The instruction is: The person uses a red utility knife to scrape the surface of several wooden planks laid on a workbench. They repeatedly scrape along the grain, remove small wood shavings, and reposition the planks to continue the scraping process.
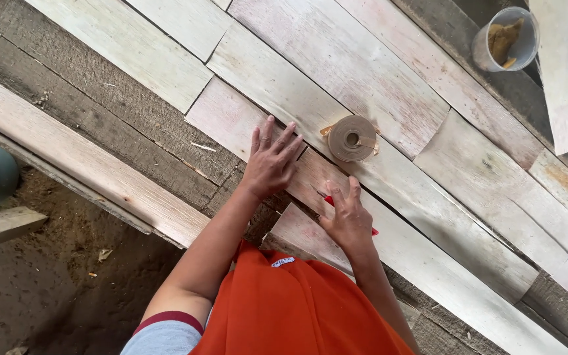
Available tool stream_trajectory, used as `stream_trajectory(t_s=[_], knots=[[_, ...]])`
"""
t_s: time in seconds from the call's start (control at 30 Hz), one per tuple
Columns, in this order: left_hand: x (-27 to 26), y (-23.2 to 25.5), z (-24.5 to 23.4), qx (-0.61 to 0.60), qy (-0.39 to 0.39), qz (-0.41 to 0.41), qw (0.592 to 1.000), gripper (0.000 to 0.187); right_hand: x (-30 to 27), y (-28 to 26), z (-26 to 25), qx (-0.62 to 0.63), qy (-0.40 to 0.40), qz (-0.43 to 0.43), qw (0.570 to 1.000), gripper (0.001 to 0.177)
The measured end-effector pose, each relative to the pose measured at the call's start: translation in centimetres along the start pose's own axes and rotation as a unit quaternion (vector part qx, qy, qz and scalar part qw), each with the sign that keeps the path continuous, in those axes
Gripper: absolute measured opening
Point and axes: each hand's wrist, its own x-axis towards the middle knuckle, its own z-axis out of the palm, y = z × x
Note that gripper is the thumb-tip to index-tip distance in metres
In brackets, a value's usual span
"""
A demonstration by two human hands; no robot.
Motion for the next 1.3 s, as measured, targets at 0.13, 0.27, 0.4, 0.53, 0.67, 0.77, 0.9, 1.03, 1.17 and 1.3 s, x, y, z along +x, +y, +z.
stream_trajectory(t_s=[0.13, 0.27, 0.4, 0.53, 0.67, 0.77, 0.9, 1.03, 1.17, 1.3], knots=[[0.0, -0.2, 0.2, 0.012, 0.002, 0.014, 1.0, 0.067, -0.2, -0.3, -0.2, -0.003, 0.006, -0.007, 1.0, 0.079], [-0.1, 0.0, -0.1, 0.021, -0.015, 0.01, 1.0, 0.065, -0.2, -0.1, 0.1, -0.011, 0.017, -0.006, 1.0, 0.081], [0.0, 0.2, -0.2, 0.027, -0.026, 0.009, 0.999, 0.064, 0.0, 0.0, 0.1, -0.013, 0.011, -0.009, 1.0, 0.08], [-0.2, 0.2, -0.3, 0.028, -0.023, 0.012, 0.999, 0.065, -0.3, -0.6, -0.3, -0.019, 0.011, -0.01, 1.0, 0.082], [-0.1, 0.3, -0.5, 0.029, -0.03, 0.016, 0.999, 0.063, -0.4, -0.8, -0.1, -0.023, 0.012, -0.036, 0.999, 0.072], [0.0, 0.3, -0.5, 0.029, -0.031, 0.01, 0.999, 0.062, -0.1, 0.9, 2.5, 0.018, 0.023, -0.025, 0.999, 0.071], [-0.2, 0.2, -0.5, 0.025, -0.024, 0.012, 0.999, 0.061, -1.1, 2.5, 4.7, 0.223, 0.002, 0.056, 0.973, 0.041], [-0.3, 0.3, -0.6, 0.012, 0.009, 0.03, 0.999, 0.059, -2.6, -0.3, 1.0, 0.073, -0.042, 0.098, 0.992, 0.038], [-0.3, 0.3, -0.6, 0.014, 0.01, 0.024, 1.0, 0.055, -3.0, 1.5, 1.5, 0.041, -0.108, 0.122, 0.986, 0.041], [-0.2, 0.3, -0.3, 0.02, 0.007, 0.02, 1.0, 0.054, -3.7, 1.0, 0.7, 0.051, -0.052, 0.105, 0.992, 0.037]])
